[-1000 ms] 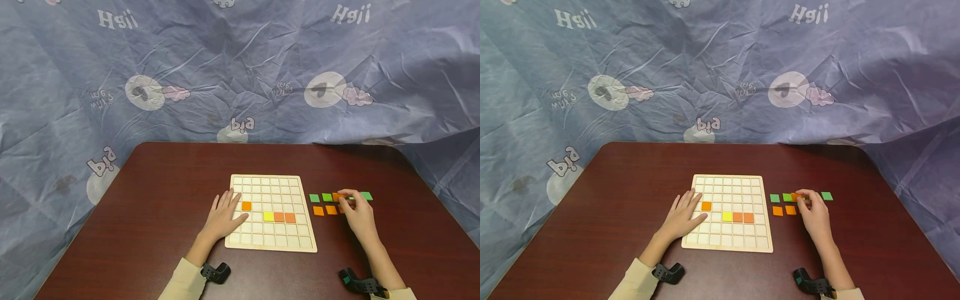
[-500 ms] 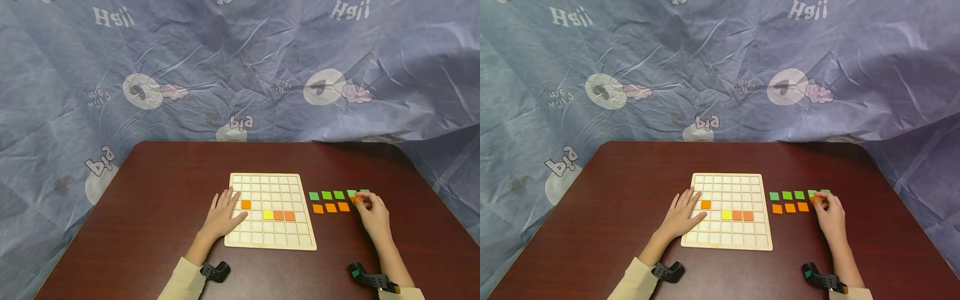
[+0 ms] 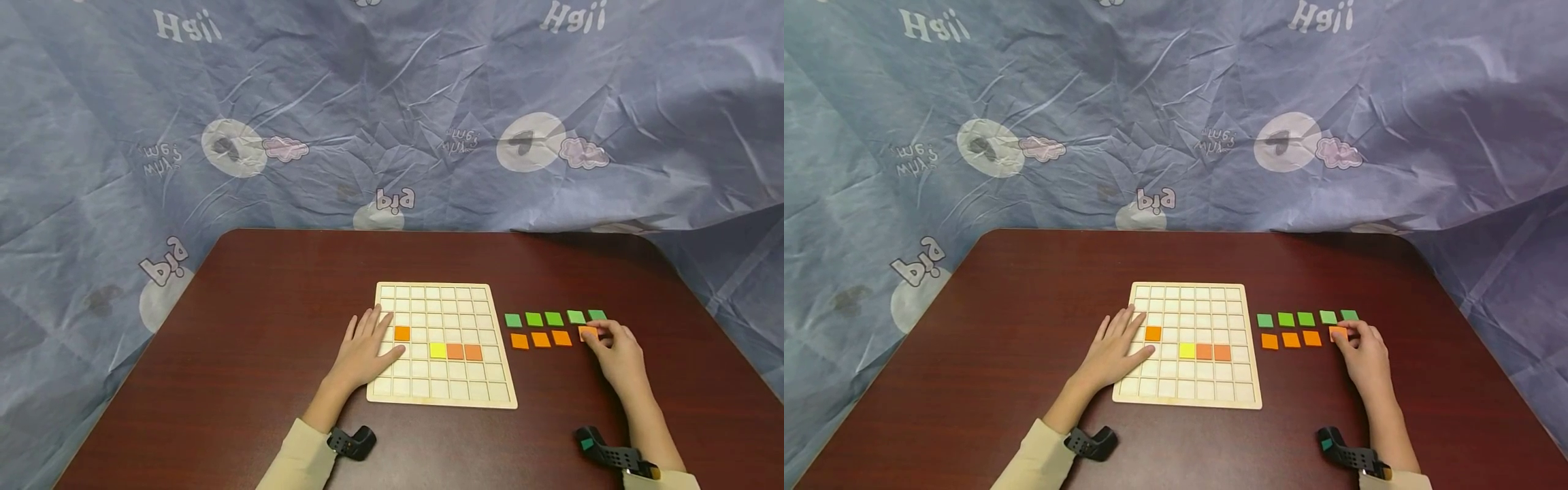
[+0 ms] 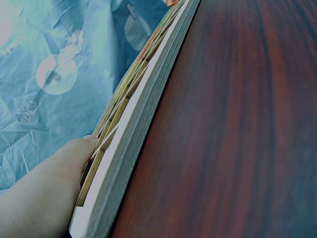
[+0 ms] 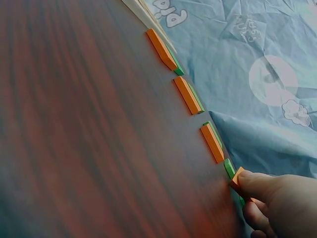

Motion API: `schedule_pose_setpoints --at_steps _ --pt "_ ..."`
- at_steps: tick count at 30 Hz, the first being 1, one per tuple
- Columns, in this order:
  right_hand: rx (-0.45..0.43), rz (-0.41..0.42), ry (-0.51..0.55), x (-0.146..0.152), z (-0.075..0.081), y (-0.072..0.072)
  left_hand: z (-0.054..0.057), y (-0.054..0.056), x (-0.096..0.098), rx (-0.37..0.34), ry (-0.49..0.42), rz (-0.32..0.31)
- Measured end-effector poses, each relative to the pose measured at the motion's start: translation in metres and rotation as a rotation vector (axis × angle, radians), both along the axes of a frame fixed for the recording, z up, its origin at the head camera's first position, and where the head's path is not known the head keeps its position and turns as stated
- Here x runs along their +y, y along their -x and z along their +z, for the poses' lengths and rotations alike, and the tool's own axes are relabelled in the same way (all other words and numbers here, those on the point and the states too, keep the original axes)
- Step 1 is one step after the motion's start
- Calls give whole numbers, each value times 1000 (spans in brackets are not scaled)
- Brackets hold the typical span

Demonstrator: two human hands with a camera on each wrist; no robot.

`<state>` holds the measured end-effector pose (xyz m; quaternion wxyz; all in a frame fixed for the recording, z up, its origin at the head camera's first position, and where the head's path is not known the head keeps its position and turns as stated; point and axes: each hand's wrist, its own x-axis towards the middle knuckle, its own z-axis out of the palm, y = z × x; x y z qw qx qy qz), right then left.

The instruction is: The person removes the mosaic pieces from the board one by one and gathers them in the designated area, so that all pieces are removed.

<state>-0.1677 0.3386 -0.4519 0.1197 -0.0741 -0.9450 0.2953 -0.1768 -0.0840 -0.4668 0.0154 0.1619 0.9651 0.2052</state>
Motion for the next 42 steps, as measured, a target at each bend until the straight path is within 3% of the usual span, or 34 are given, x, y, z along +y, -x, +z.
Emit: schedule_pose_setpoints --at_steps 13,20,29,42 --pt "58 44 -51 2 -5 0 0 -1 0 4 -5 -2" --pt "74 -2 -27 1 -3 -1 0 -1 0 -13 -2 3" --pt "184 -64 17 -20 13 2 -1 0 1 -2 -4 7" --pt "287 107 51 -83 32 4 0 -1 1 -3 0 9"
